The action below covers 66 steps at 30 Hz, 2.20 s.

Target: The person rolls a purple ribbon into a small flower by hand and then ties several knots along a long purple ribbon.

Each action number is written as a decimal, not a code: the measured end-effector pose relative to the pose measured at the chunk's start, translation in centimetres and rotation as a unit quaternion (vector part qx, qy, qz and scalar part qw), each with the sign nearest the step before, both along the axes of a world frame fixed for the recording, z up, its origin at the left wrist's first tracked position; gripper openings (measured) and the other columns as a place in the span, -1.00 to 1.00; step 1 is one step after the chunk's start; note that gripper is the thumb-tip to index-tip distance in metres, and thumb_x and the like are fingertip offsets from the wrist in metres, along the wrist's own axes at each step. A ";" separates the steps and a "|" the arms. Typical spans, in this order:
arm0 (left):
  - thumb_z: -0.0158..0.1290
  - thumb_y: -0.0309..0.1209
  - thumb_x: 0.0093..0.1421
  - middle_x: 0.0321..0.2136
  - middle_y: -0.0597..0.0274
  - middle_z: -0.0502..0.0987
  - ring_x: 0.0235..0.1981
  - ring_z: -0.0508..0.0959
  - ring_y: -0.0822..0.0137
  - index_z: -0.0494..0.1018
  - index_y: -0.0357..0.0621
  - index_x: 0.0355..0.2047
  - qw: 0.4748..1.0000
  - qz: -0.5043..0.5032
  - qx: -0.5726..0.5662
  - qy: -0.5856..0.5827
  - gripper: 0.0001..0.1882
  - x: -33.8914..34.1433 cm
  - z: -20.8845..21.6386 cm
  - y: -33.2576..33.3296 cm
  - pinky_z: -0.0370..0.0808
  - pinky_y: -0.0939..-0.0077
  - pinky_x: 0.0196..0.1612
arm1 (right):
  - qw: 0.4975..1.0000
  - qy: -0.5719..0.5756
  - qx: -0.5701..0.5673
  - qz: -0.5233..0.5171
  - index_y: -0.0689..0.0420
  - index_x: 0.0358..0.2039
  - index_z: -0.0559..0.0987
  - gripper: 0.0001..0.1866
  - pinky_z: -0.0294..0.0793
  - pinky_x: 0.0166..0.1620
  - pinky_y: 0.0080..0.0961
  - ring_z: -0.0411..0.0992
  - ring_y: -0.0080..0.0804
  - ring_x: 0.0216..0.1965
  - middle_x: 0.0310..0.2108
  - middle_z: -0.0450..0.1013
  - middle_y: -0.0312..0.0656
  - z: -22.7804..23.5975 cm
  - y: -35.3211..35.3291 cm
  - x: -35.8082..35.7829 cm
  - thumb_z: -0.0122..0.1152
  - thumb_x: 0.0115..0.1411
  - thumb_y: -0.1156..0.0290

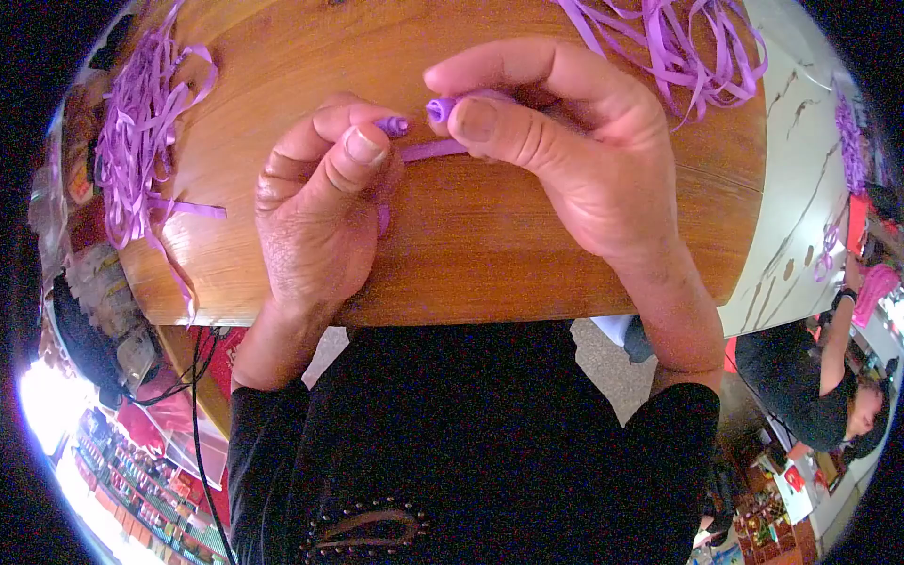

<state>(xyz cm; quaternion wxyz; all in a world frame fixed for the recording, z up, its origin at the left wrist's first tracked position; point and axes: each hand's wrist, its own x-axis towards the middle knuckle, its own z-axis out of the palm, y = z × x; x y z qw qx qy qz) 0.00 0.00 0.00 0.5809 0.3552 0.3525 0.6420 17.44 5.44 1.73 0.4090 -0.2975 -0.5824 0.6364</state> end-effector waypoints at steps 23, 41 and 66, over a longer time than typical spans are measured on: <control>0.08 -0.62 0.13 -0.43 0.26 0.49 -0.35 0.44 0.48 0.50 -0.30 -0.34 0.997 0.018 0.021 0.072 -0.92 0.2 -0.2 0.1 0.37 0.65 -0.23 | 0.968 -0.111 0.223 -0.011 0.29 -0.26 0.53 -0.78 0.40 -0.24 -0.66 0.41 -0.45 -0.28 -0.29 0.46 -0.10 0.1 -0.3 -0.1 0.20 0.04 0.75; 0.09 -0.63 0.10 -0.50 0.29 0.44 -0.45 0.36 0.50 0.48 -0.28 -0.39 0.965 0.019 0.062 0.255 -0.95 -0.4 0.8 -0.1 0.26 0.66 -0.36 | 0.955 -0.145 0.259 0.019 0.31 -0.21 0.53 -0.74 0.43 -0.24 -0.65 0.43 -0.43 -0.30 -0.31 0.48 -0.09 1.0 0.0 0.0 0.22 0.03 0.71; 0.13 -0.70 0.02 -0.60 0.34 0.41 -0.57 0.32 0.55 0.51 -0.27 -0.42 0.939 -0.032 0.074 0.336 -0.88 -0.9 1.2 0.1 0.20 0.71 -0.50 | 0.852 -0.196 0.484 0.026 0.35 -0.31 0.53 -0.73 0.31 -0.48 -0.55 0.35 -0.32 -0.50 -0.42 0.42 -0.08 1.0 0.7 0.7 0.31 -0.10 0.64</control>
